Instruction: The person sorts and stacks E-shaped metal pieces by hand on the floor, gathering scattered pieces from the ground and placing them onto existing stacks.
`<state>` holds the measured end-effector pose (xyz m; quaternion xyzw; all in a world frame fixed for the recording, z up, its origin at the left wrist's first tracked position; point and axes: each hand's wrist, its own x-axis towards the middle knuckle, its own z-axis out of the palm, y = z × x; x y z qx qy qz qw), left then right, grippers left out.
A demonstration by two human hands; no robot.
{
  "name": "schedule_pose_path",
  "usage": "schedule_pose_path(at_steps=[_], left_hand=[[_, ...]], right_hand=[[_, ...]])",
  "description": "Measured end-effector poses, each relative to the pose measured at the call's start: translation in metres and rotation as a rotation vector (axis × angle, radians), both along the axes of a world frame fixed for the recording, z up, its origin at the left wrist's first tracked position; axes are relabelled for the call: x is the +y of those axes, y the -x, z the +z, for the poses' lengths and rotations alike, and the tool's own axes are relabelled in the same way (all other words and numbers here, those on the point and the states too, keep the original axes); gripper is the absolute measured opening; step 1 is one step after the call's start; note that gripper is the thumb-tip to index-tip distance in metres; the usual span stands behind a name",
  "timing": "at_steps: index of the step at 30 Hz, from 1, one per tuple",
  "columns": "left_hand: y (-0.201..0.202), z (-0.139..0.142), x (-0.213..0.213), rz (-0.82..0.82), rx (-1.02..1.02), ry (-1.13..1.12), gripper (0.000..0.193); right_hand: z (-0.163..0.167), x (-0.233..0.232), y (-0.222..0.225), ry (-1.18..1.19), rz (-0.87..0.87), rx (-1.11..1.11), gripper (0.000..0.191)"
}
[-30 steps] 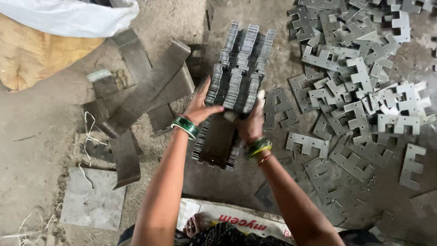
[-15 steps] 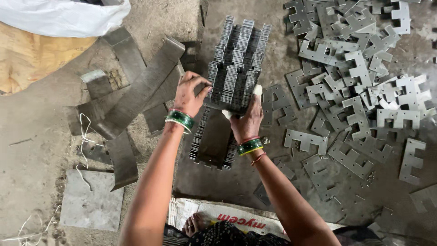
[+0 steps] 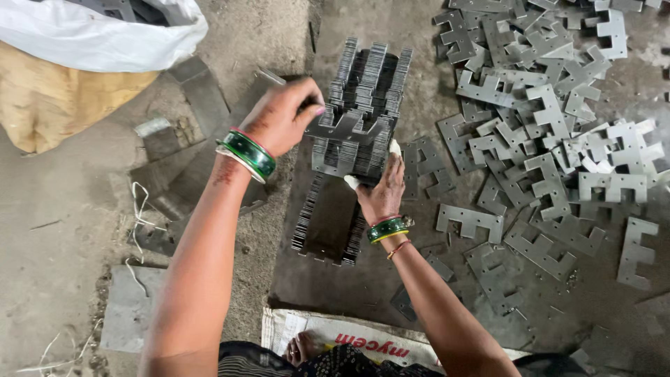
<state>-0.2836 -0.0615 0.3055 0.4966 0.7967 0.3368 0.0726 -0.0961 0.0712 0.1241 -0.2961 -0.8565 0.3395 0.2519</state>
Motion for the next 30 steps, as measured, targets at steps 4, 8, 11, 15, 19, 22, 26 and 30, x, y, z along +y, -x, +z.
schedule_pose_path(at_steps=[4, 8, 11, 15, 19, 22, 26, 30], left_hand=[[0.004, 0.005, -0.002, 0.108, -0.357, -0.010, 0.012], [0.009, -0.017, -0.003, 0.001, -0.473, -0.151, 0.011], [0.010, -0.033, -0.006, 0.030, -0.461, -0.122, 0.011], [0.002, -0.044, -0.002, 0.005, -0.520, -0.182, 0.011], [-0.015, -0.052, 0.013, 0.005, -0.590, -0.172, 0.013], [-0.017, -0.062, 0.013, 0.169, -0.701, -0.238, 0.023], [-0.005, -0.083, 0.009, 0.354, -0.656, -0.371, 0.054], [-0.002, -0.101, 0.022, 0.358, -0.927, -0.428, 0.089]], right_hand=[[0.003, 0.003, -0.001, 0.049, 0.034, -0.012, 0.110], [0.020, 0.009, -0.008, 0.120, 0.068, 0.088, 0.108], [0.037, 0.019, -0.019, 0.215, 0.125, 0.248, 0.102], [0.050, 0.031, -0.029, 1.011, 0.196, 0.573, 0.071], [0.053, 0.060, -0.032, 1.352, 0.122, 0.724, 0.024], [0.056, 0.111, -0.047, 0.987, 0.028, 0.657, 0.024], [0.052, 0.178, -0.067, 0.743, -0.105, 0.278, 0.034], [0.029, 0.193, -0.052, 0.286, 0.082, -0.223, 0.049]])
